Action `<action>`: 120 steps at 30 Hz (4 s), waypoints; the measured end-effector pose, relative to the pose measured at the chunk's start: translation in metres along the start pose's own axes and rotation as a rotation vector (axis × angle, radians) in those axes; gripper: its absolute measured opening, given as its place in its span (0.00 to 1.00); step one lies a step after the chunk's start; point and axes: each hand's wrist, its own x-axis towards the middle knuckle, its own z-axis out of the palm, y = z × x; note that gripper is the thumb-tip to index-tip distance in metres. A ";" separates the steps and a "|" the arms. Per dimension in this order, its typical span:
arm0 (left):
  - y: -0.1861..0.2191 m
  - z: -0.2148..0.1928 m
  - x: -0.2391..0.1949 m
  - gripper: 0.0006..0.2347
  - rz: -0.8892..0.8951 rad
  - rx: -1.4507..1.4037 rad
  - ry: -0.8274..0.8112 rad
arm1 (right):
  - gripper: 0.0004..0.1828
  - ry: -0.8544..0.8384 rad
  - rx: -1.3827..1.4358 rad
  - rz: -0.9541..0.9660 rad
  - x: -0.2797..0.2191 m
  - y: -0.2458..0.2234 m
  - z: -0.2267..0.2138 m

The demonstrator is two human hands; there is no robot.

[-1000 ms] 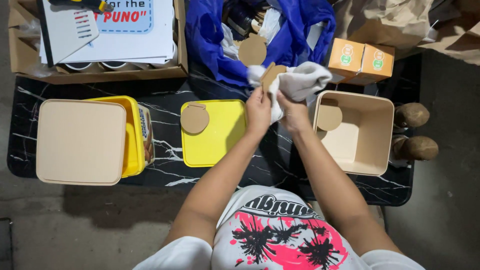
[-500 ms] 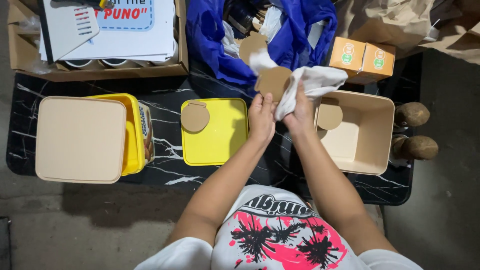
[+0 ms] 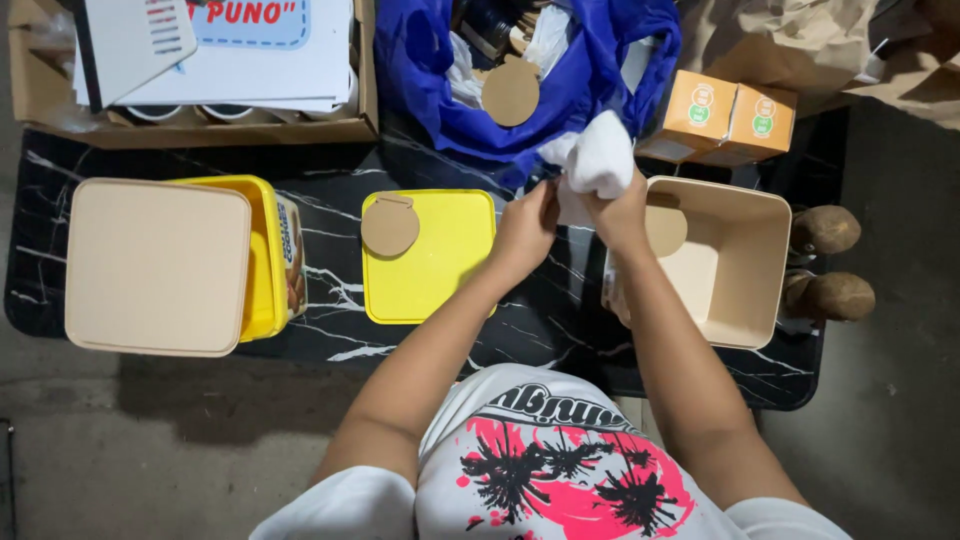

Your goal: Cleaning and sorting round coasters using a white cloth.

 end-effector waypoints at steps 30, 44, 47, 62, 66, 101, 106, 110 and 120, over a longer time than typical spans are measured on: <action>-0.150 -0.154 -0.056 0.14 -0.458 0.600 0.297 | 0.13 0.119 0.015 0.264 0.005 0.001 0.009; -0.161 -0.109 -0.004 0.15 -0.400 0.913 0.058 | 0.17 0.201 0.158 0.287 0.007 0.031 -0.006; -0.181 -0.101 -0.003 0.07 -0.333 0.974 0.128 | 0.17 0.221 0.159 0.308 0.006 0.038 -0.008; -0.093 -0.049 0.095 0.07 0.075 0.566 0.121 | 0.28 0.198 0.839 0.468 0.000 0.056 -0.024; -0.083 -0.019 0.159 0.10 0.134 0.963 0.215 | 0.30 0.152 0.983 0.454 -0.005 0.077 -0.037; 0.003 0.028 0.023 0.10 -0.231 -0.446 0.143 | 0.23 0.498 0.417 0.314 0.039 0.074 0.034; -0.007 0.014 0.036 0.09 -0.244 -0.290 0.157 | 0.20 0.463 0.316 0.325 0.023 0.037 0.049; -0.023 0.024 0.035 0.08 -0.257 -0.333 0.113 | 0.20 0.355 -0.136 -0.126 0.019 0.051 0.043; -0.026 0.033 0.034 0.06 -0.287 -0.631 0.189 | 0.18 0.514 0.444 0.419 0.029 0.058 0.045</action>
